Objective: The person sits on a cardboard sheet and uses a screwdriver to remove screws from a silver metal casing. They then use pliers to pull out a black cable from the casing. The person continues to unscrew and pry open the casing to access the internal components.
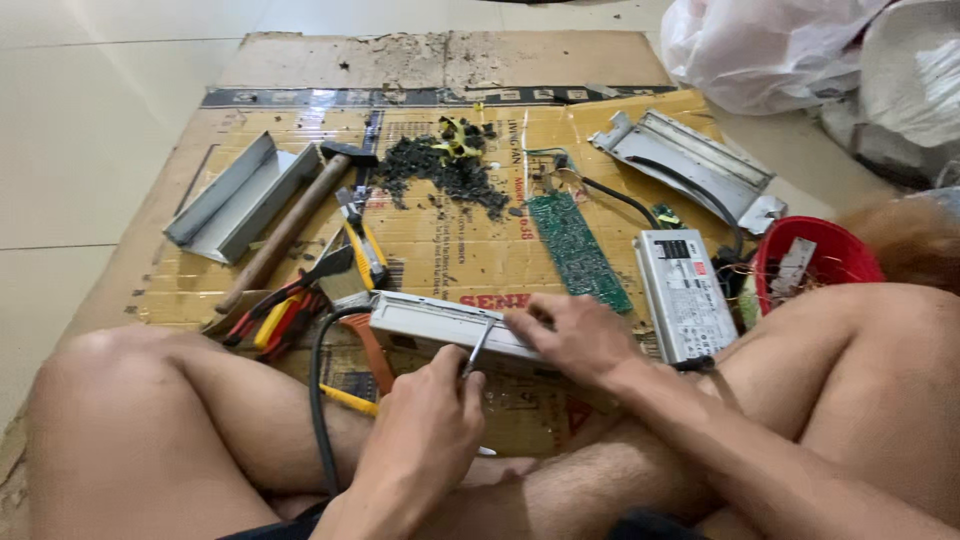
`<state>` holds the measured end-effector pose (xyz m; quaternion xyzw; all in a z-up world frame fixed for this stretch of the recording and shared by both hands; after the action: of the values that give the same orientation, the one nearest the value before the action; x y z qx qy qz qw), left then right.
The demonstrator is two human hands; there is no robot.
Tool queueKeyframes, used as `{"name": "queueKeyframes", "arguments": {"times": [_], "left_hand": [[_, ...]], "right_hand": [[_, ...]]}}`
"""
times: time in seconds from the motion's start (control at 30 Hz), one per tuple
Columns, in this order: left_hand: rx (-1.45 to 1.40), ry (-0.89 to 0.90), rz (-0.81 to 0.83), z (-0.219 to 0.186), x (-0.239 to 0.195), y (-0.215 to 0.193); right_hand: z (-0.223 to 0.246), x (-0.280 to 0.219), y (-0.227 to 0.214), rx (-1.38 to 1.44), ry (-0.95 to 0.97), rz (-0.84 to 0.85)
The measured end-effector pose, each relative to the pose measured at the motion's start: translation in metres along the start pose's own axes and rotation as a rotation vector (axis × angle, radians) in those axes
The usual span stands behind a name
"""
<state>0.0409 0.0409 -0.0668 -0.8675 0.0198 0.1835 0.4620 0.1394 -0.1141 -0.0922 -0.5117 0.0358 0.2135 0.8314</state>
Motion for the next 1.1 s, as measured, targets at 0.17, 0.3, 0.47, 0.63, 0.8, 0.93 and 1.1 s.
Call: {"name": "queueKeyframes", "arguments": {"times": [0.17,0.3,0.47,0.63,0.8,0.93,1.1], "left_hand": [[-0.009,0.042,0.046,-0.002,-0.003,0.006],[0.068,0.096,0.012,0.001,-0.004,0.007],[0.119,-0.011,0.09,-0.005,-0.019,-0.009],[0.076,-0.088,0.136,-0.001,-0.018,-0.009],[0.104,-0.064,0.074,-0.006,-0.015,-0.015],[0.147,-0.058,0.055,-0.008,-0.007,-0.014],[0.074,-0.029,0.114,-0.025,-0.007,-0.009]], "right_hand": [[-0.01,0.007,0.007,0.059,-0.014,-0.017],[-0.02,-0.005,0.002,-0.057,0.059,-0.007],[-0.011,-0.025,0.003,-0.051,0.022,0.11],[-0.002,-0.026,0.002,-0.056,0.025,0.096],[-0.003,-0.023,0.001,-0.107,0.005,0.015],[0.003,-0.026,-0.002,-0.188,0.024,-0.042],[-0.007,-0.01,0.01,-0.199,-0.124,-0.055]]}}
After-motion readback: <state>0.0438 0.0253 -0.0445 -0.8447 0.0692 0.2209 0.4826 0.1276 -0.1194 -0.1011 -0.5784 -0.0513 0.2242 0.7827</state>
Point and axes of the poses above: each hand's wrist, its own x-axis towards the middle knuckle, its own y-axis out of the palm, z = x × y, the point moved 8 cm from there along x, towards the middle knuckle, and after that the axes turned 1 degree about x, right-handed, at the moved point
